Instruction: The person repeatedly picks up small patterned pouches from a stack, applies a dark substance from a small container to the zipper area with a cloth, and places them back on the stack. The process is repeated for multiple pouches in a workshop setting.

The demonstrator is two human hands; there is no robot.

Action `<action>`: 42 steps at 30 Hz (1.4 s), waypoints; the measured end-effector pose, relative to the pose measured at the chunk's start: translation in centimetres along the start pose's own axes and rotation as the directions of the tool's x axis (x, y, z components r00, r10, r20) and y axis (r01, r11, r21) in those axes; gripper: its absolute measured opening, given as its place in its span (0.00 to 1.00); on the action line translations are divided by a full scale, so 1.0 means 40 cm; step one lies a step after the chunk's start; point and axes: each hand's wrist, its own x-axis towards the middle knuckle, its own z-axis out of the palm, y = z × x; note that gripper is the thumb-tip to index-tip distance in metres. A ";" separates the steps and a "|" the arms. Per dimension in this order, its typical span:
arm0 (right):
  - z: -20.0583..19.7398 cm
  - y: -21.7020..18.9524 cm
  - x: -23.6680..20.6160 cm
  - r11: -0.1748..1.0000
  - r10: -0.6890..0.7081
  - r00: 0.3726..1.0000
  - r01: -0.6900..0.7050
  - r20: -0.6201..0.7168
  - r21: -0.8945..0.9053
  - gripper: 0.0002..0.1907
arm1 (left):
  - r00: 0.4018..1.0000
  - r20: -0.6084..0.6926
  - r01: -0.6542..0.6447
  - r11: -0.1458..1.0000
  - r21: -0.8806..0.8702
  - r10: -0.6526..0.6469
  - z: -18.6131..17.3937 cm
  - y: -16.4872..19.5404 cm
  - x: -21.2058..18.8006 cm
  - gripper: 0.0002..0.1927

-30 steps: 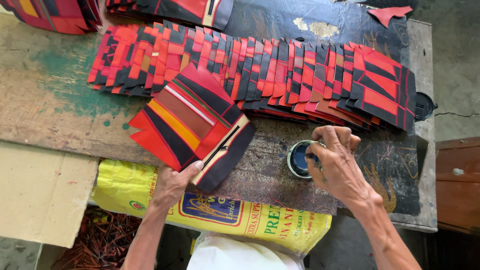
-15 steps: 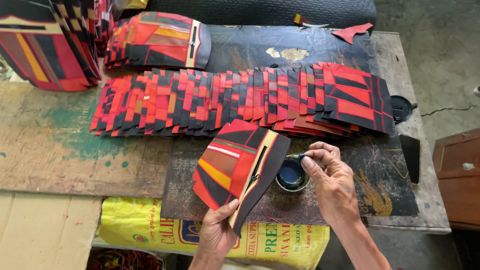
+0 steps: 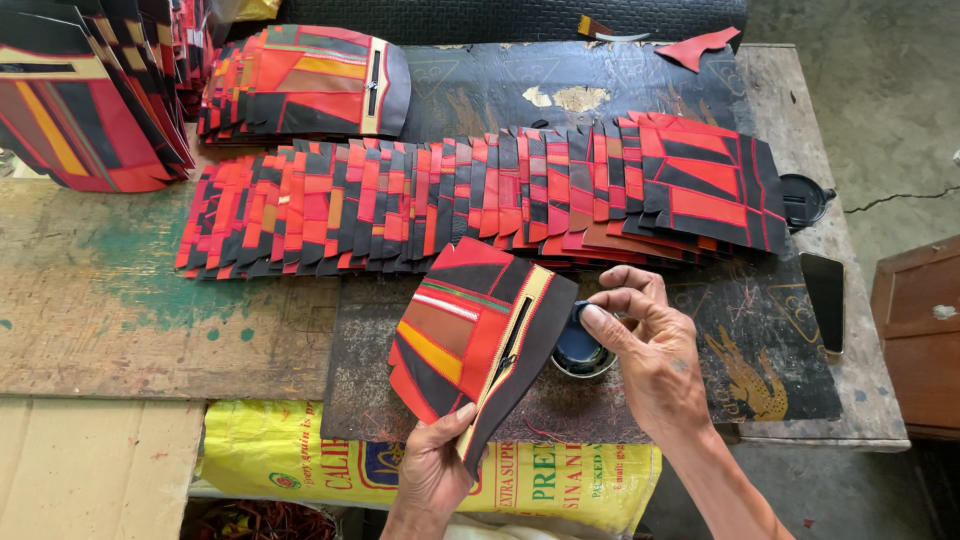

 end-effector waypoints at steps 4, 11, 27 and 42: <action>-0.001 0.014 0.020 1.000 0.010 1.000 -0.010 -0.010 0.009 0.04 | 1.000 0.002 -0.002 1.000 0.022 0.002 0.010 0.009 -0.006 0.20; -0.013 0.020 0.025 0.969 0.046 0.999 -0.045 0.000 0.242 0.04 | 0.999 -0.040 0.033 0.999 0.040 -0.031 0.008 0.011 -0.015 0.20; -0.001 0.016 -0.053 0.969 0.080 0.989 -0.107 0.125 0.223 0.05 | 0.998 0.005 -0.070 0.994 0.080 0.069 0.055 -0.015 -0.002 0.29; -0.001 0.004 -0.071 0.953 0.070 0.986 -0.110 0.150 0.281 0.05 | 0.993 0.008 -0.119 0.983 0.140 0.119 0.130 -0.033 0.012 0.32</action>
